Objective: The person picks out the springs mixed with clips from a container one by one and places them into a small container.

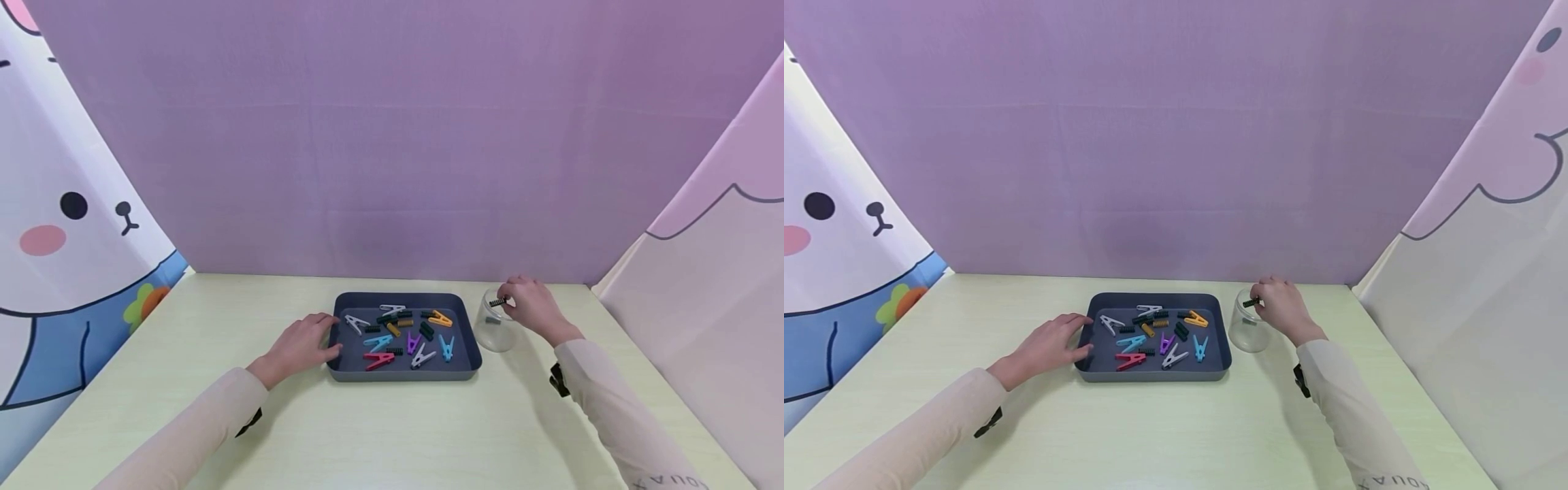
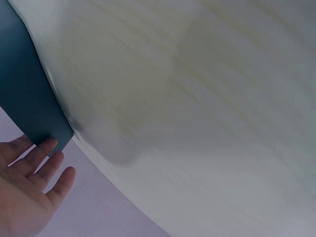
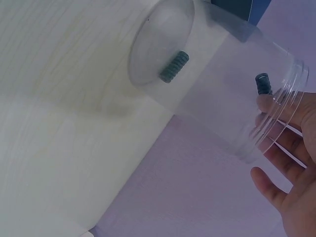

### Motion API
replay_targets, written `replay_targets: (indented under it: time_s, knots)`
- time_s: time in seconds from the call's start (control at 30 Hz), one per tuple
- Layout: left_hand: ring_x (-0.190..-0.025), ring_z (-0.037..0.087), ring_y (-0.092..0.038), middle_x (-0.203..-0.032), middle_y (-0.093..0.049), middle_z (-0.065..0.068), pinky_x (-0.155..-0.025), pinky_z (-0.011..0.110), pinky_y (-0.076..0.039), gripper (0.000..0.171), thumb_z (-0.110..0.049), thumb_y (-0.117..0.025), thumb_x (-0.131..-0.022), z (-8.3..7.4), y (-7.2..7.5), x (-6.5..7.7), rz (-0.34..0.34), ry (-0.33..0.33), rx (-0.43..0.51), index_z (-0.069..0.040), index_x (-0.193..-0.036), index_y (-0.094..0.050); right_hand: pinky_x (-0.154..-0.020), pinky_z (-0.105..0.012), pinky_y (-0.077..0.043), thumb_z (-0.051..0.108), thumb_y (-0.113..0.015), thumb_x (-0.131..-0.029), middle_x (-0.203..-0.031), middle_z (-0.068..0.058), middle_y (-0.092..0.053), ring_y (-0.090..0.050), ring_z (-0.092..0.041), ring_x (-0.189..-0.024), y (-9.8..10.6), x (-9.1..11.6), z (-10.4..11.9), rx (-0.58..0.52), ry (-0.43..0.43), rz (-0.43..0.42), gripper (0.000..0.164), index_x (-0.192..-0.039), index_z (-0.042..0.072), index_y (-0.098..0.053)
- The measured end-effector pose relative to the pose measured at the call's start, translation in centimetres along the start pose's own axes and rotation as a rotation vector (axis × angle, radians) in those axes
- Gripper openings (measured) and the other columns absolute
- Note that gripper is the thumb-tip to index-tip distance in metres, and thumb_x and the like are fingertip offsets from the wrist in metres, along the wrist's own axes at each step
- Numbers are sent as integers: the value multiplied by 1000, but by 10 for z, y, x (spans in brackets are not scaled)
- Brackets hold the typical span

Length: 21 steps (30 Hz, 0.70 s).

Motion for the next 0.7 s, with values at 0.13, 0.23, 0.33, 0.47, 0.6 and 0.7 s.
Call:
replay_targets:
  time_s: [0.13, 0.23, 0.33, 0.47, 0.6, 0.7]
  knots:
    - [-111, 30, -54, -122, -57, 15, -93, 45, -46, 55, -41, -64, -80, 0, 1, 0, 2, 3, -2, -5, -121, -55, -65, -44, -45, 2, -71, -70, -80, -5, -63, -56, -23, -76, -1, 0, 0, -8, 4, 0, 14, -83, 7, -69]
    - [-112, 30, -54, -122, -56, 15, -93, 45, -45, 56, -41, -64, -80, -1, 2, 1, 4, 7, 1, -5, -121, -55, -66, -44, -46, 3, -72, -70, -80, -5, -64, -56, -23, -76, -2, -1, 0, -10, 2, 9, 13, -82, 7, -69]
    - [-112, 31, -54, -123, -56, 15, -93, 45, -45, 56, -41, -64, -80, -1, 2, 1, 4, 4, 6, -5, -121, -55, -66, -44, -46, 4, -74, -70, -80, -5, -64, -56, -24, -77, -3, -2, 0, -17, -3, 26, 13, -82, 7, -69]
    - [-113, 31, -53, -123, -56, 15, -94, 45, -45, 56, -41, -63, -80, -2, 1, 1, 4, 3, 7, -5, -122, -55, -66, -45, -46, 3, -74, -69, -81, -6, -64, -56, -25, -77, -3, -2, 0, -36, -6, 40, 15, -84, 6, -70]
    - [-112, 31, -54, -123, -56, 15, -93, 45, -45, 56, -42, -63, -80, -1, 1, 1, -2, -1, 2, -5, -121, -55, -67, -45, -46, 1, -73, -70, -81, -6, -64, -57, -25, -78, -3, -2, -1, -47, -3, 45, 16, -85, 6, -69]
    - [-112, 30, -54, -122, -56, 15, -93, 45, -45, 56, -42, -63, -80, -1, 0, 1, -7, -5, 1, -5, -121, -55, -68, -44, -46, 1, -72, -70, -79, -5, -63, -56, -24, -77, -3, -2, -1, -52, -6, 48, 16, -85, 6, -69]
Point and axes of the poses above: each hand's wrist, its own x-axis away from the middle knuckle, its own y-axis out of the back of the hand, z = x × y, the point moved 3 cm from there along -x, towards the middle knuckle
